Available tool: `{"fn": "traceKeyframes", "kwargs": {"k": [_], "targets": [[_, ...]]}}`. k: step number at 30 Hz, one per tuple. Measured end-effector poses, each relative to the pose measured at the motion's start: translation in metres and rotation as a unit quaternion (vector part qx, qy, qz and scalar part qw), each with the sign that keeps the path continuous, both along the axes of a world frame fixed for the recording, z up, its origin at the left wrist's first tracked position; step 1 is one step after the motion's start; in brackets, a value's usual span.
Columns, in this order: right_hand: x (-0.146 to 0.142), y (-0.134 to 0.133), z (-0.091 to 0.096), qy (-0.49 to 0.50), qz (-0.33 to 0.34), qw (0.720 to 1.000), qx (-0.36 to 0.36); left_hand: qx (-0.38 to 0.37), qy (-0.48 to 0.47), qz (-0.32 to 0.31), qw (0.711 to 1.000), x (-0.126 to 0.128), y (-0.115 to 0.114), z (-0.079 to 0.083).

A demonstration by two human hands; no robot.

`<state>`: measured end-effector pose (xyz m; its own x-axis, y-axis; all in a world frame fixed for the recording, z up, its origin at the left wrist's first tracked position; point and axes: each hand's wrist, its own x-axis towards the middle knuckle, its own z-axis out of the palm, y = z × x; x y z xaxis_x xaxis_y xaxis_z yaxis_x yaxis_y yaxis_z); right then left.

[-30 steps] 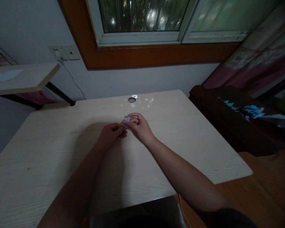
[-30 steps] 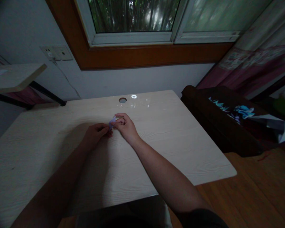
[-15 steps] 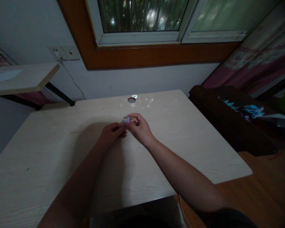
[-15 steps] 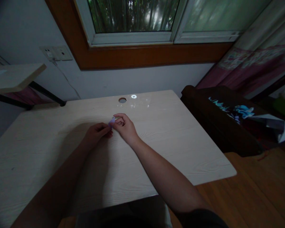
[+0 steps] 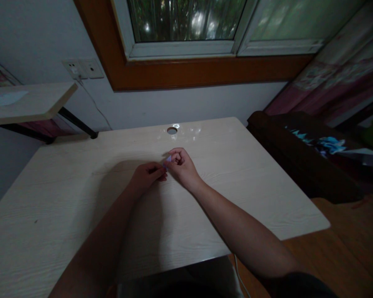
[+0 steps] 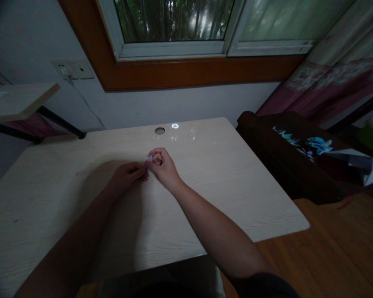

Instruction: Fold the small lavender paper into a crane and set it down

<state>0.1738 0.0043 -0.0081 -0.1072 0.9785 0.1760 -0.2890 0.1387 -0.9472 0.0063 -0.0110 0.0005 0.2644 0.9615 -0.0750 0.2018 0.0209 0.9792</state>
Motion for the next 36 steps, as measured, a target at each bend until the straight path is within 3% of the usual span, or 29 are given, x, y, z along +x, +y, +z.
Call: {"fn": "traceKeyframes", "kwargs": {"k": [10,18,26,36], "targets": [[0.000,0.003,-0.008,-0.002,0.019,1.000,0.016,0.015,0.016,-0.009,1.000,0.001,0.001,0.002],[0.001,0.002,0.000,-0.008,-0.011,1.000,0.001,0.002,-0.007,0.026,1.000,0.001,0.000,0.004],[-0.001,0.003,-0.004,-0.003,0.018,1.000,-0.008,0.003,-0.013,0.060,0.998,0.002,0.000,0.011],[-0.001,0.006,-0.010,-0.008,0.010,1.000,0.000,0.000,-0.030,0.044,0.999,0.000,0.003,0.001]]}}
